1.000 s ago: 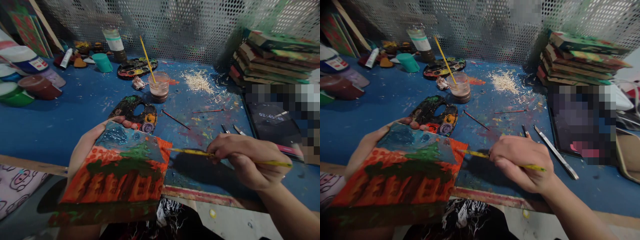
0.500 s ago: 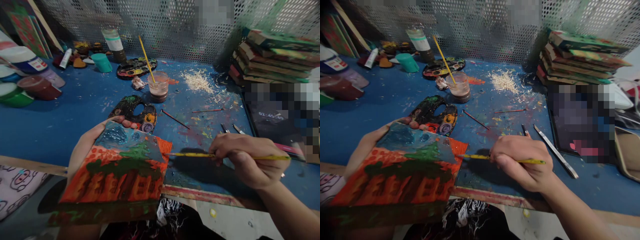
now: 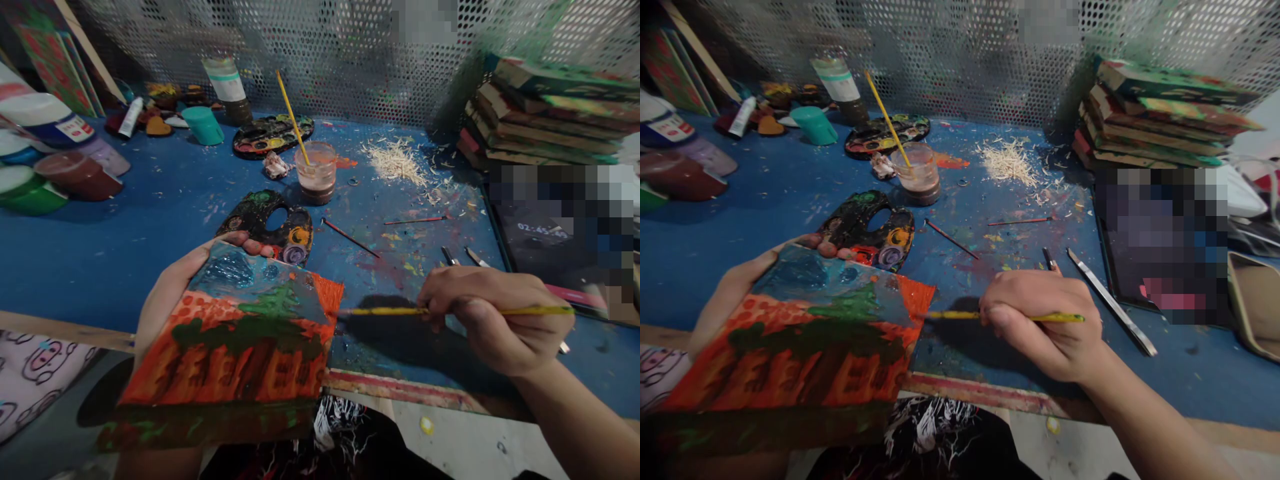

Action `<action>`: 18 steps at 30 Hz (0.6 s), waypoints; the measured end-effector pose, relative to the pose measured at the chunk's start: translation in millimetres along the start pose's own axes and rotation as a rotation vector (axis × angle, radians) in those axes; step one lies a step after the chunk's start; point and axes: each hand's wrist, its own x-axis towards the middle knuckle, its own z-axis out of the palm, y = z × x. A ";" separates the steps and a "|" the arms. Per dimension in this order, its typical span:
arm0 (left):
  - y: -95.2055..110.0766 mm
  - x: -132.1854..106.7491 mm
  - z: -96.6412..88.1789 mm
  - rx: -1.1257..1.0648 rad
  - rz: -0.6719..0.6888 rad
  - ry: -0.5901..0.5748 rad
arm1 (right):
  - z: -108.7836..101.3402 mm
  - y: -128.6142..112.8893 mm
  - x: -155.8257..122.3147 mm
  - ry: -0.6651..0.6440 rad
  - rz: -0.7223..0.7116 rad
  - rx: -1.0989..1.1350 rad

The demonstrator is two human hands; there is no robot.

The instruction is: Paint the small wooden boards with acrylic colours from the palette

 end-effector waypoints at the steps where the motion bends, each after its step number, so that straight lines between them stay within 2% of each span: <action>1: 0.1 -1.0 0.5 -0.002 -0.001 0.009 | 0.0 0.3 -0.3 0.010 -0.007 0.005; 11: 0.2 -2.1 -1.9 0.025 0.006 0.025 | -0.2 -0.1 0.3 -0.011 0.028 0.036; 18: -0.4 1.5 -5.0 -0.014 0.017 -0.007 | 0.5 0.4 0.9 -0.022 0.014 0.032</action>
